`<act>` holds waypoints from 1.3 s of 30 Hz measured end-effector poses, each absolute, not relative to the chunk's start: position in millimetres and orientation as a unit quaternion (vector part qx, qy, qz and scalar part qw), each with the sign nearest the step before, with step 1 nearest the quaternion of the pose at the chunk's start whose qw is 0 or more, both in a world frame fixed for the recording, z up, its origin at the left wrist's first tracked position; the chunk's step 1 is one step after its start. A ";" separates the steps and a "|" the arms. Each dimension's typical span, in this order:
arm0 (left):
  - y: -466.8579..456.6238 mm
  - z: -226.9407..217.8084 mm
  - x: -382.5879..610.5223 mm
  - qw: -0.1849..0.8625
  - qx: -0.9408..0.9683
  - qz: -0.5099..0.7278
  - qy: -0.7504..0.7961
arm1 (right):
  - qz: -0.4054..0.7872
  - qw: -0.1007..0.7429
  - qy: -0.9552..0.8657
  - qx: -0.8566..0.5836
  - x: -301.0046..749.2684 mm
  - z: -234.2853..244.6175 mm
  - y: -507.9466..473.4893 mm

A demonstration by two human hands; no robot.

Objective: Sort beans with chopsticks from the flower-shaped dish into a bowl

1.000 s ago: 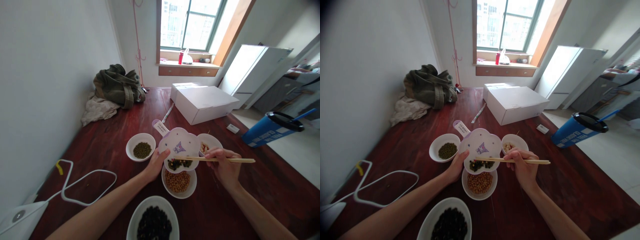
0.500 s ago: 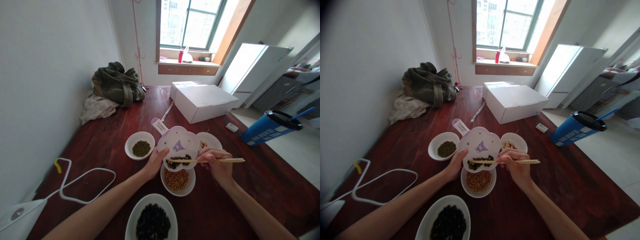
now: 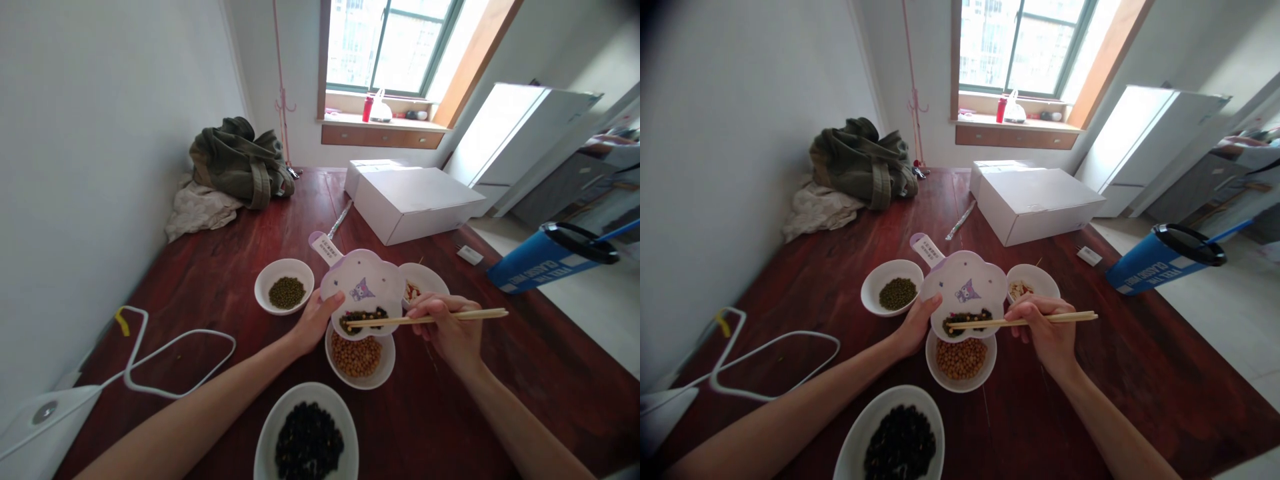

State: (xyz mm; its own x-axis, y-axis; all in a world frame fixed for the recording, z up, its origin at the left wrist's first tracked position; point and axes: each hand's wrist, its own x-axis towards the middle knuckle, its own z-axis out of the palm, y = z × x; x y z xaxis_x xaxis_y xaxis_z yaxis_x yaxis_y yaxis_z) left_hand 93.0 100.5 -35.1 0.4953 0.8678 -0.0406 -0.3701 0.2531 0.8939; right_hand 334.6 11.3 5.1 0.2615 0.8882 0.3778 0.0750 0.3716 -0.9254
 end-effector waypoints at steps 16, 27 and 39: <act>100.4 -36.9 92.8 0.744 0.448 0.418 0.267 | 0.318 0.624 -0.546 -0.461 329.1 10.5 12.4; 100.0 -32.4 93.1 0.747 0.447 0.416 0.265 | 0.286 0.618 -0.598 -0.423 329.5 11.6 14.6; 99.7 -33.5 92.0 0.742 0.450 0.419 0.268 | 0.275 0.615 -0.644 -0.362 332.4 11.6 18.1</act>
State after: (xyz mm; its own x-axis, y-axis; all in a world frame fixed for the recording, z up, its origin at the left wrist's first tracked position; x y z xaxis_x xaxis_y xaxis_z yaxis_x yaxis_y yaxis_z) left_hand 92.0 99.7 -33.5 0.5058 0.8624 -0.0207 -0.3804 0.2445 0.8919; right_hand 332.4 18.1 11.6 0.0194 0.8048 0.5932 0.1273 0.5865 -0.7999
